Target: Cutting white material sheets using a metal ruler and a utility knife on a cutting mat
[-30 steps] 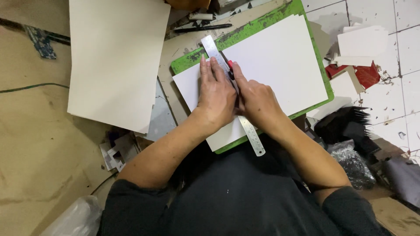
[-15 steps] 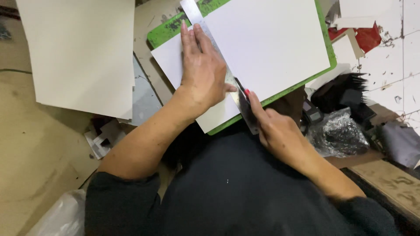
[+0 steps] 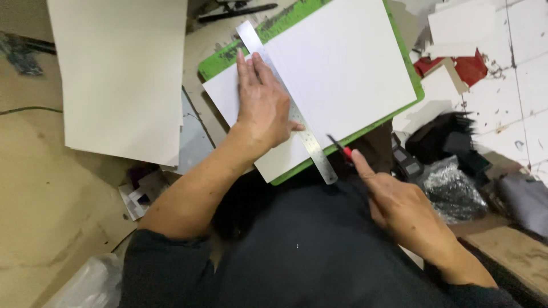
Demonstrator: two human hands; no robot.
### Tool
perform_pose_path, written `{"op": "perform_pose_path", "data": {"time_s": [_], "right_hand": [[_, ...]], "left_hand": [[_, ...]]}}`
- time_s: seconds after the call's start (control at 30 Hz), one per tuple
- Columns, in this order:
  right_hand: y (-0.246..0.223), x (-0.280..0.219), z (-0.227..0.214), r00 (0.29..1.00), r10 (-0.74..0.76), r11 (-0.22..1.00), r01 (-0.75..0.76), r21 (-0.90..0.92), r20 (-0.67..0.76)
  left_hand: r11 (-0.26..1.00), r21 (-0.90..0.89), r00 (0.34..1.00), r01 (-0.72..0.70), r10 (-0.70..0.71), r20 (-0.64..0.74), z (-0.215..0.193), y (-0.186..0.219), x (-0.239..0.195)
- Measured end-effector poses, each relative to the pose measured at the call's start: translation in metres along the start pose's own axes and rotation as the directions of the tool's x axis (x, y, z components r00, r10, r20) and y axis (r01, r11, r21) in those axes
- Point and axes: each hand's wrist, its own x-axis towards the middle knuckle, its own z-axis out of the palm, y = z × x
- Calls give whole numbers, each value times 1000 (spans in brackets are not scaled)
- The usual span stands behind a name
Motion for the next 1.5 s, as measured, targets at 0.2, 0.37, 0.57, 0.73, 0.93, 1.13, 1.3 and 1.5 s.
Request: {"op": "perform_pose_path", "data": {"time_s": [0.2, 0.37, 0.57, 0.73, 0.93, 1.13, 1.3, 1.5], "right_hand": [[-25, 131, -23, 986, -62, 998, 62, -6, -155], [-22, 201, -9, 953, -140, 990, 125, -72, -269], [-33, 209, -24, 979, -151, 986, 139, -89, -139], [-24, 162, -7, 995, -100, 994, 99, 48, 10], [-9, 40, 37, 986, 88, 996, -88, -7, 144], [4, -10, 60, 969, 146, 989, -141, -36, 198], [1, 4, 5, 918, 171, 985, -153, -78, 357], [-28, 104, -34, 996, 22, 1000, -22, 8, -91]], "left_hand": [[999, 10, 996, 41, -40, -78, 3, 5, 0], [977, -214, 994, 19, -41, -101, -9, 2, -6], [976, -219, 992, 19, -46, -122, -8, 2, -6], [999, 17, 987, 49, -46, -155, 13, 9, 2], [1000, 27, 998, 1, 0, -65, 12, 5, 2], [999, 27, 995, 22, -19, -98, 14, 5, 1], [1000, 20, 1000, 1, -1, -15, -1, 0, -1], [1000, 11, 999, 25, -25, -24, -3, 2, -1]]}}
